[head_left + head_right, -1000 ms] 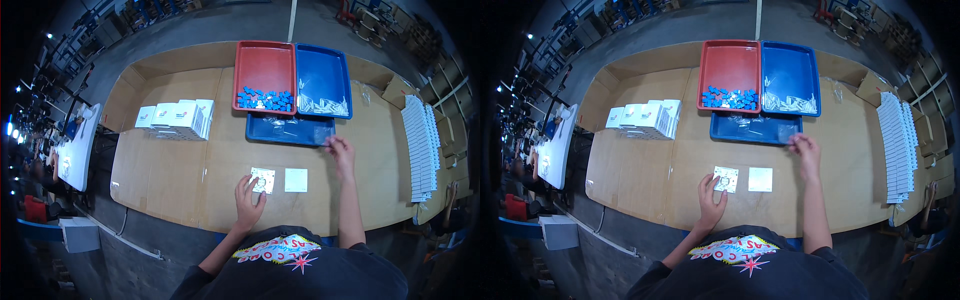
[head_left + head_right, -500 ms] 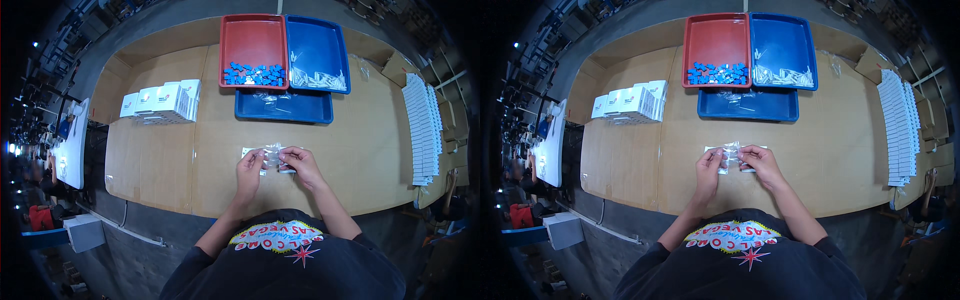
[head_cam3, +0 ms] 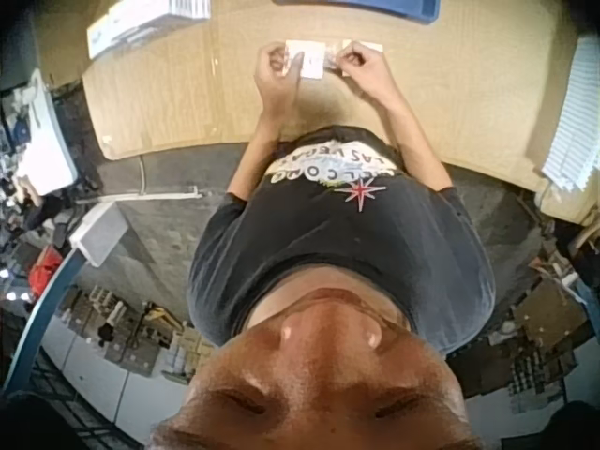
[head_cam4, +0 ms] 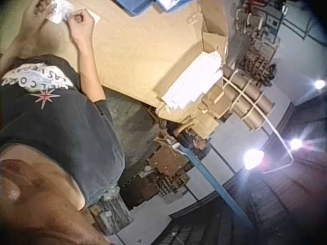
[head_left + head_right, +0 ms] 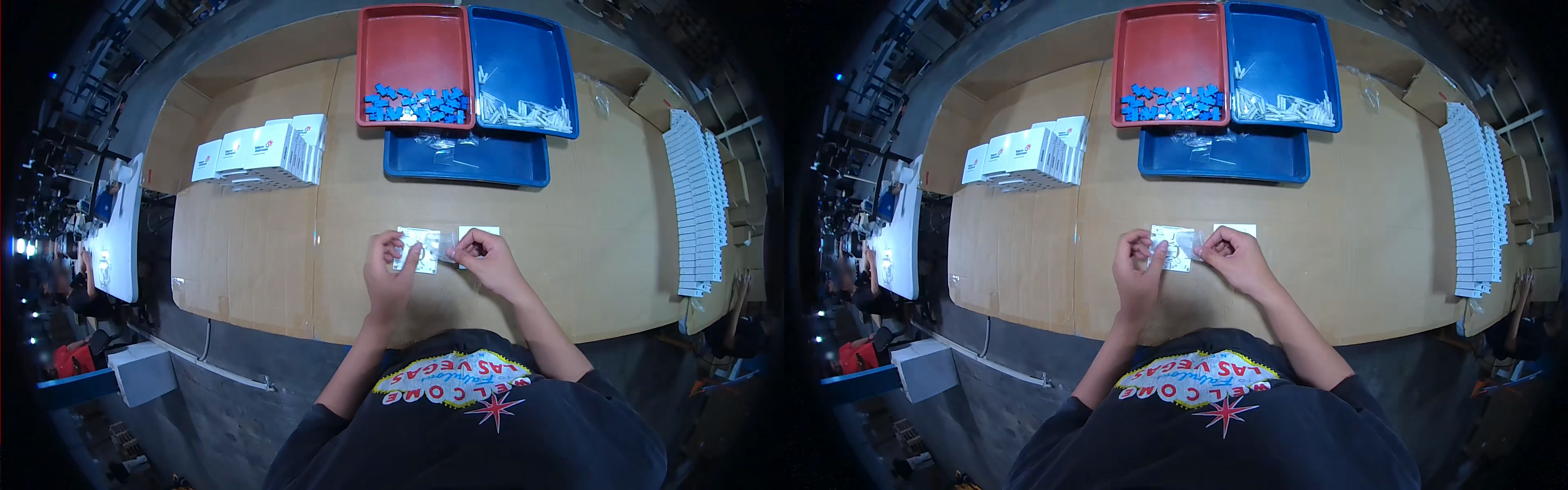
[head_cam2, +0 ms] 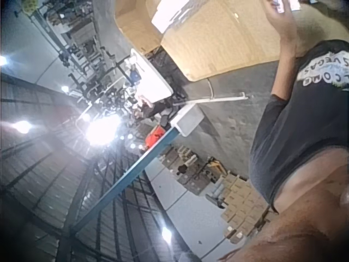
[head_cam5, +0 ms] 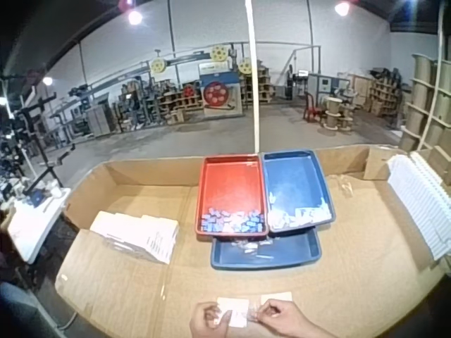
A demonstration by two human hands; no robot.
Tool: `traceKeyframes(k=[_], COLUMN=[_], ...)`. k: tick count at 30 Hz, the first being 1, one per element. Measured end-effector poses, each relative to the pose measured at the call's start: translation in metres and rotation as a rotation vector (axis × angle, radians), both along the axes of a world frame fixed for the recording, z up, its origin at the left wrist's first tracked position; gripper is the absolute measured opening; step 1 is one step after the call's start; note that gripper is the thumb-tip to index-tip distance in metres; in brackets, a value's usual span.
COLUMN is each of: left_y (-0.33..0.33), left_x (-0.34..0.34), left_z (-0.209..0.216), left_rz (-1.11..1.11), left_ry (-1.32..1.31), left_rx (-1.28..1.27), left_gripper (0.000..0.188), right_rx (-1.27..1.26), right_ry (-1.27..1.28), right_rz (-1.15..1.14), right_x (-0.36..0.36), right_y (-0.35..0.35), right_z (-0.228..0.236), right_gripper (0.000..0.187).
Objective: Packing small electronic parts into plastic bags and cardboard boxes.
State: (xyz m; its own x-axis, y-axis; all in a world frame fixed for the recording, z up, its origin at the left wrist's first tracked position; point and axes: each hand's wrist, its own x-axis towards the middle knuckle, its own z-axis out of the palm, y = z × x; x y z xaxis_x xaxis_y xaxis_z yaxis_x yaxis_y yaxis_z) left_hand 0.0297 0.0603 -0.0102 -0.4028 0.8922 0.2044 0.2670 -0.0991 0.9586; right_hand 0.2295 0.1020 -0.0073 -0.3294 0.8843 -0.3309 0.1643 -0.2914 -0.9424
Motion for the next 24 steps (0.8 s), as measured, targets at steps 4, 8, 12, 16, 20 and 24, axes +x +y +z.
traceKeyframes(k=[4,8,12,16,20,24], left_y=[-0.004,-0.002,-0.006,-0.007,-0.005,-0.01], left_x=[0.005,0.011,-0.003,-0.003,0.007,0.006], left_z=[0.01,0.015,0.004,0.009,0.013,0.008], left_rz=[-0.41,-0.311,-0.317,-0.337,-0.299,-0.335], left_ry=[0.187,-0.143,0.084,0.458,0.518,0.482], left_rx=[-0.083,-0.275,-0.156,-0.013,0.038,0.048], left_gripper=[0.018,0.012,0.013,0.012,0.014,0.009], right_rx=[0.318,0.426,0.436,0.561,0.758,0.826], right_ry=[-0.123,-0.182,-0.187,-0.244,-0.27,-0.228], right_rz=[0.025,0.044,0.053,-0.121,-0.275,-0.301], right_x=[-0.005,-0.011,-0.012,-0.02,-0.033,-0.025], right_y=[-0.005,-0.007,-0.01,-0.017,-0.02,-0.014], right_z=[0.011,0.023,0.017,0.012,0.002,0.002], right_gripper=[0.017,0.017,0.016,0.011,0.012,0.015])
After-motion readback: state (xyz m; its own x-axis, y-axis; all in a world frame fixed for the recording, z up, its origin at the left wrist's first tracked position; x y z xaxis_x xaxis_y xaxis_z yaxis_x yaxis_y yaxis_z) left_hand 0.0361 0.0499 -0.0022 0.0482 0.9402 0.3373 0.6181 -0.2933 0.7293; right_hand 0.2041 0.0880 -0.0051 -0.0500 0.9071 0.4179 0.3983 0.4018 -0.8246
